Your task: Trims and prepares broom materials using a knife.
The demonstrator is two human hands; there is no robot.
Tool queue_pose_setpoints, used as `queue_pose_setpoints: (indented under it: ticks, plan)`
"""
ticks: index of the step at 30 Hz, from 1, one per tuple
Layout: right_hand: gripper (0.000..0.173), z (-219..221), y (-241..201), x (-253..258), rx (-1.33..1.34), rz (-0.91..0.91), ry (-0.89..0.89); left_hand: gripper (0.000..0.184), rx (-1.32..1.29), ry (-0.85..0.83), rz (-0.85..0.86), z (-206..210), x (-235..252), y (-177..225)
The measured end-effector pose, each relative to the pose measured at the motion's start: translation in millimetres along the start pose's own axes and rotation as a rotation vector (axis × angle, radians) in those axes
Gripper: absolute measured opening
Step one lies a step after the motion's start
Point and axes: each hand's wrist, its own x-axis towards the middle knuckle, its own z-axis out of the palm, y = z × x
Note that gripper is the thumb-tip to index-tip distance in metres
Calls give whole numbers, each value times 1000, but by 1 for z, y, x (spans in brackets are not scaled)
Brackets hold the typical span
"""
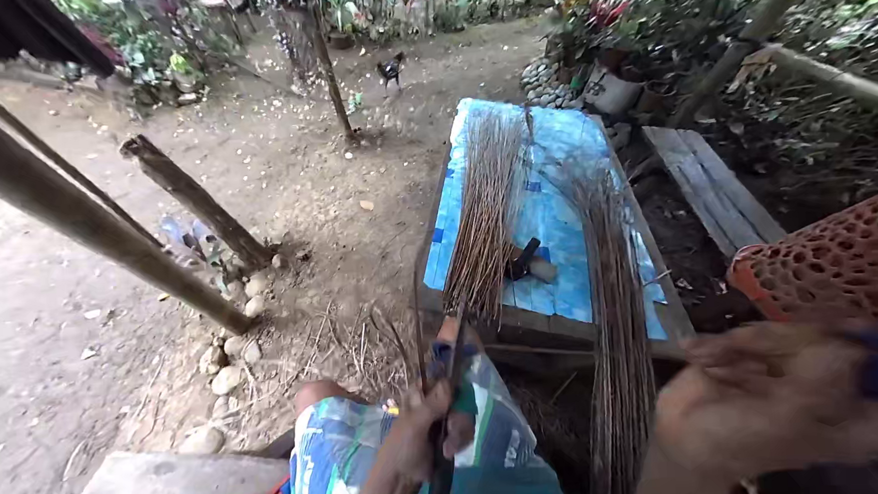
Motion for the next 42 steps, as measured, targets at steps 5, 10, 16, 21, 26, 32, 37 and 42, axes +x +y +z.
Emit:
queue_pose_setpoints:
  ticks: [5,10,16,21,26,32,37,42]
  plan:
    - [15,-41,31,-78,-21,323,-68,47,-195,87,60,-32,12,1]
    - [20,-76,-14,-115,-218,1018,-839,38,-172,185,-111,-56,9,8]
    - [17,-72,-27,-122,-491,355,-939,35,-87,96,-332,-68,0,8]
    - [31,-82,33,-130,-410,659,-1193,26,-16,80,-337,-60,-3,5]
    - [17,-76,40,-134,-28,1332,-1038,28,-47,91,-260,-64,-13,-5]
    - [24,-76,37,-146,322,1749,-846,27,-53,53,-179,-77,-20,-2]
    - [7,-52,35,-152,48,1501,-711,7,339,109,-312,-43,-36,-28]
    - [12,-56,28,-149,197,1705,-758,11,142,215,-236,-51,-39,-14]
